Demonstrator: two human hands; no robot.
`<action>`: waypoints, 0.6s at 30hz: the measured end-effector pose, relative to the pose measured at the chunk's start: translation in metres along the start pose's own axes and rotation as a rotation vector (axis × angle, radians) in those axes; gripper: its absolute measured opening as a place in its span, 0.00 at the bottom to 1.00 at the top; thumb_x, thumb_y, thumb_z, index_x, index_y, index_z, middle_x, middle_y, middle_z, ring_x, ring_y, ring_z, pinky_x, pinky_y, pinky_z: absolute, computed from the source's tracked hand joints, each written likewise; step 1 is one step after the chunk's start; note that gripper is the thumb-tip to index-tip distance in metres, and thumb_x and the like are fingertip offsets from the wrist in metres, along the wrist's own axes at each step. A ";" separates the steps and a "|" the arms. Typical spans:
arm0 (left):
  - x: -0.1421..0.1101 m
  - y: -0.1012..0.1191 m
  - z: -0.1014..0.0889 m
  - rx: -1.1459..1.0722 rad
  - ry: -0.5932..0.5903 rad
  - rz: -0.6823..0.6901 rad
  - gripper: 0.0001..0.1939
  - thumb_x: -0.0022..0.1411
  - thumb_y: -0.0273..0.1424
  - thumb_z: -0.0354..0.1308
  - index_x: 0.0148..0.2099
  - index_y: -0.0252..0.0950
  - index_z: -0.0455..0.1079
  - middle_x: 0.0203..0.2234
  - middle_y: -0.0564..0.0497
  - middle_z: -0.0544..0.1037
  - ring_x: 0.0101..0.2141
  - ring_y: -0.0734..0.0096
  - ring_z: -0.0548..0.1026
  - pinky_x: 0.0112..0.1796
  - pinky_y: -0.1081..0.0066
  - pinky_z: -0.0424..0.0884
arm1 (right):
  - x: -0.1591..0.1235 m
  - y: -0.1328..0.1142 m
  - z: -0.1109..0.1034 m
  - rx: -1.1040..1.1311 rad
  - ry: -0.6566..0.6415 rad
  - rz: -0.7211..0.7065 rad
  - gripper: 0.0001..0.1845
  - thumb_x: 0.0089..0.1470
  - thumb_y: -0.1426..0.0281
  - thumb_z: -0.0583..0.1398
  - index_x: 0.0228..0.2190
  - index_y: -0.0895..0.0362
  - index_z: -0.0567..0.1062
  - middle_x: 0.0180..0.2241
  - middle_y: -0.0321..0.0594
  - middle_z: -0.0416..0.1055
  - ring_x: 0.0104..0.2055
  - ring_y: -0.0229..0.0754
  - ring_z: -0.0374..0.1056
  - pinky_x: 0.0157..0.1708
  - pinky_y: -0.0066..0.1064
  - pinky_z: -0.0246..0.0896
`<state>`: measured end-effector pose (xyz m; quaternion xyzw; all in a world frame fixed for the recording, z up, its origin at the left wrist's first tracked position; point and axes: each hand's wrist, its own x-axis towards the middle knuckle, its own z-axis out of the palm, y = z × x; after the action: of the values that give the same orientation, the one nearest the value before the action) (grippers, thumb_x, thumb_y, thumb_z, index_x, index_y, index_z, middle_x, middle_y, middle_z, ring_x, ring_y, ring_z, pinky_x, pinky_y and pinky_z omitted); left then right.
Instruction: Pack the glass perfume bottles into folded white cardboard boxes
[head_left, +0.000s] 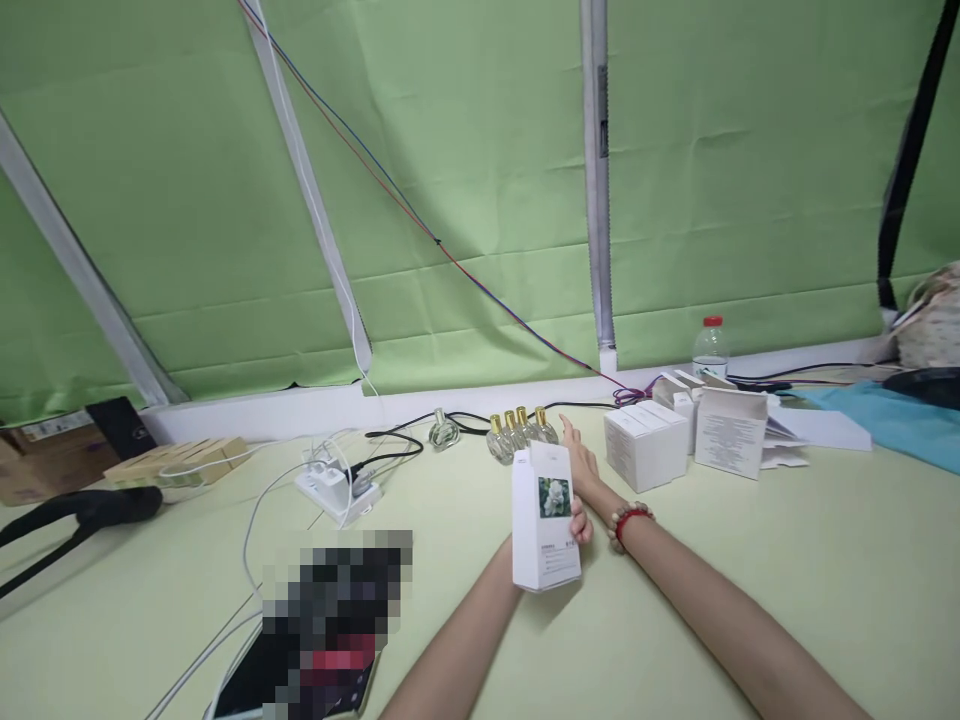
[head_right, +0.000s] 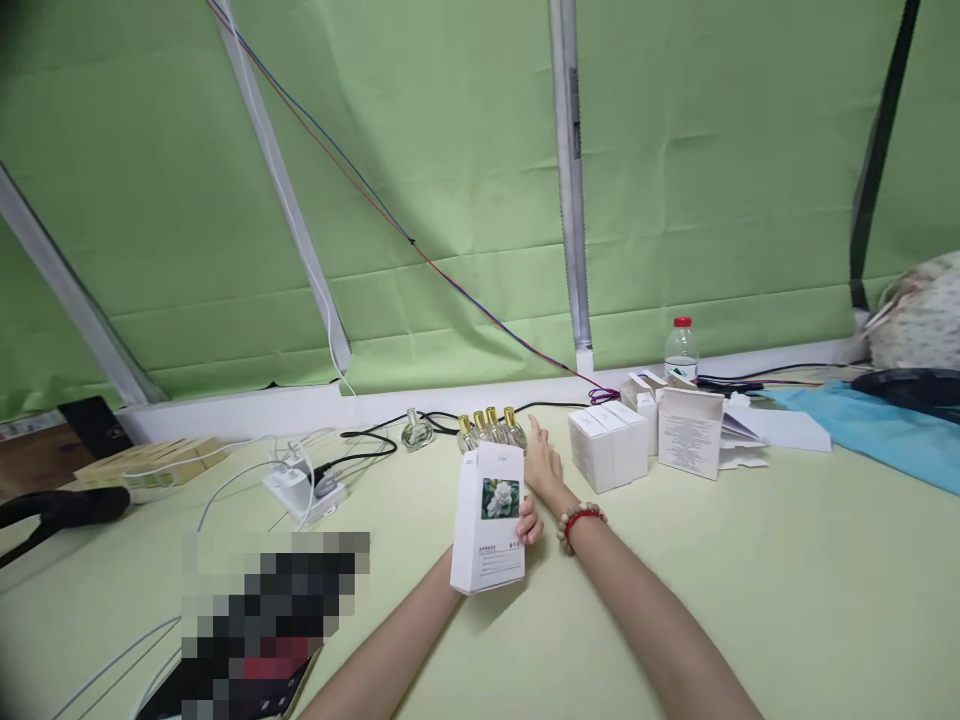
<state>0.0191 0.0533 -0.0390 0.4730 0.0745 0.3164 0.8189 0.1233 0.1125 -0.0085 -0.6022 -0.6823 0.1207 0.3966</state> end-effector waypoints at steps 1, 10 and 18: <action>-0.001 0.002 0.003 -0.019 0.031 0.000 0.18 0.50 0.46 0.55 0.24 0.35 0.62 0.13 0.55 0.59 0.19 0.75 0.61 0.24 0.73 0.51 | 0.004 0.001 0.001 -0.009 -0.003 0.029 0.37 0.51 0.63 0.52 0.60 0.58 0.47 0.49 0.52 0.63 0.43 0.48 0.67 0.40 0.34 0.58; -0.001 0.023 0.043 -0.049 0.121 -0.240 0.25 0.60 0.42 0.48 0.16 0.35 0.55 0.11 0.54 0.56 0.22 0.72 0.64 0.29 0.70 0.54 | 0.019 0.010 0.005 0.055 -0.018 0.175 0.21 0.51 0.61 0.53 0.47 0.52 0.64 0.43 0.39 0.71 0.43 0.45 0.68 0.38 0.33 0.57; 0.000 0.023 0.037 -0.159 0.262 -0.095 0.22 0.59 0.39 0.50 0.16 0.35 0.55 0.11 0.54 0.57 0.24 0.68 0.69 0.30 0.71 0.58 | 0.009 0.000 -0.008 0.176 0.012 0.125 0.18 0.53 0.55 0.51 0.42 0.52 0.67 0.33 0.36 0.72 0.35 0.41 0.68 0.34 0.31 0.55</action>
<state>0.0244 0.0346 -0.0005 0.3573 0.1775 0.3413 0.8511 0.1290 0.1185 0.0003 -0.6073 -0.6277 0.2010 0.4436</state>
